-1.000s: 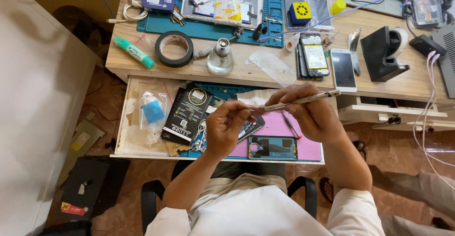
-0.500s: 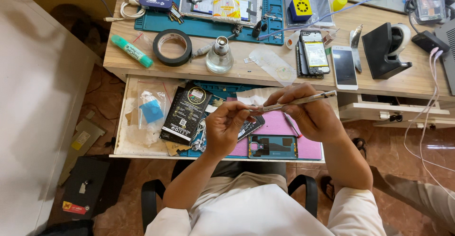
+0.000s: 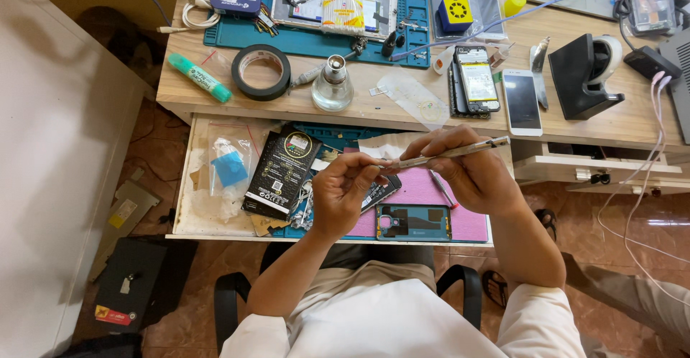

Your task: The person uses a UV light to cure adhesive on a small electronic component, then uses a metal tool to scrape residue from the component. The person repeats this process multiple times on the same component.

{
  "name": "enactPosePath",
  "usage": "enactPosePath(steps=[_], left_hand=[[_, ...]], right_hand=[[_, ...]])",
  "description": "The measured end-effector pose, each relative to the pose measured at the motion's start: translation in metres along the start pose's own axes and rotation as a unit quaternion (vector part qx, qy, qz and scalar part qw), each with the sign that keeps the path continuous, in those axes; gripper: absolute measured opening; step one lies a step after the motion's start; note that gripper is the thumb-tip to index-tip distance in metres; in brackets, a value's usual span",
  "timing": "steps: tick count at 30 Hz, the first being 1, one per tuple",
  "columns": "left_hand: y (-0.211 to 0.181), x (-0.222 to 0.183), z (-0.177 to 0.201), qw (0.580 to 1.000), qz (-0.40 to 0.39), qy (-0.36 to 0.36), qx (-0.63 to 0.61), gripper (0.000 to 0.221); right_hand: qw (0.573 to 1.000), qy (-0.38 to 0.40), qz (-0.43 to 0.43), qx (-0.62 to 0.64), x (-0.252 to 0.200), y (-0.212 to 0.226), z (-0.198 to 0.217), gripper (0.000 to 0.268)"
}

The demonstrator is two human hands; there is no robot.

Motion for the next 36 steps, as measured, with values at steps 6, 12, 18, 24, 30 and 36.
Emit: enactPosePath(steps=[6, 12, 18, 24, 30, 36], left_hand=[[-0.004, 0.002, -0.001, 1.000, -0.007, -0.002, 0.005, 0.011], [-0.001, 0.000, 0.000, 1.000, -0.001, 0.003, 0.009, 0.012], [-0.001, 0.001, 0.000, 1.000, 0.000, 0.005, 0.013, 0.011], [-0.001, 0.001, 0.000, 1.000, -0.003, 0.012, 0.019, 0.012], [-0.010, 0.004, -0.006, 1.000, -0.008, 0.008, -0.003, 0.012], [-0.021, 0.019, 0.003, 0.996, -0.030, -0.057, 0.061, 0.011]], right_hand=[[1.000, -0.001, -0.001, -0.006, 0.000, 0.000, 0.000, 0.012], [1.000, -0.008, -0.008, 0.002, -0.001, -0.002, 0.001, 0.013], [1.000, -0.007, -0.008, 0.010, -0.001, -0.003, 0.001, 0.013], [1.000, -0.012, -0.001, 0.009, -0.002, -0.003, 0.002, 0.013], [0.998, -0.048, 0.030, 0.025, 0.003, 0.006, 0.002, 0.013], [0.975, -0.192, 0.076, 0.083, -0.027, 0.014, 0.034, 0.017]])
Point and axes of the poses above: each hand's wrist, its own x-axis towards the middle knuckle, its own z-axis out of the back of the hand, y = z × x, the point moved 6 cm from there along x, towards the middle knuckle, and after that the axes turned 15 degrees about x, right-handed, at the moved point
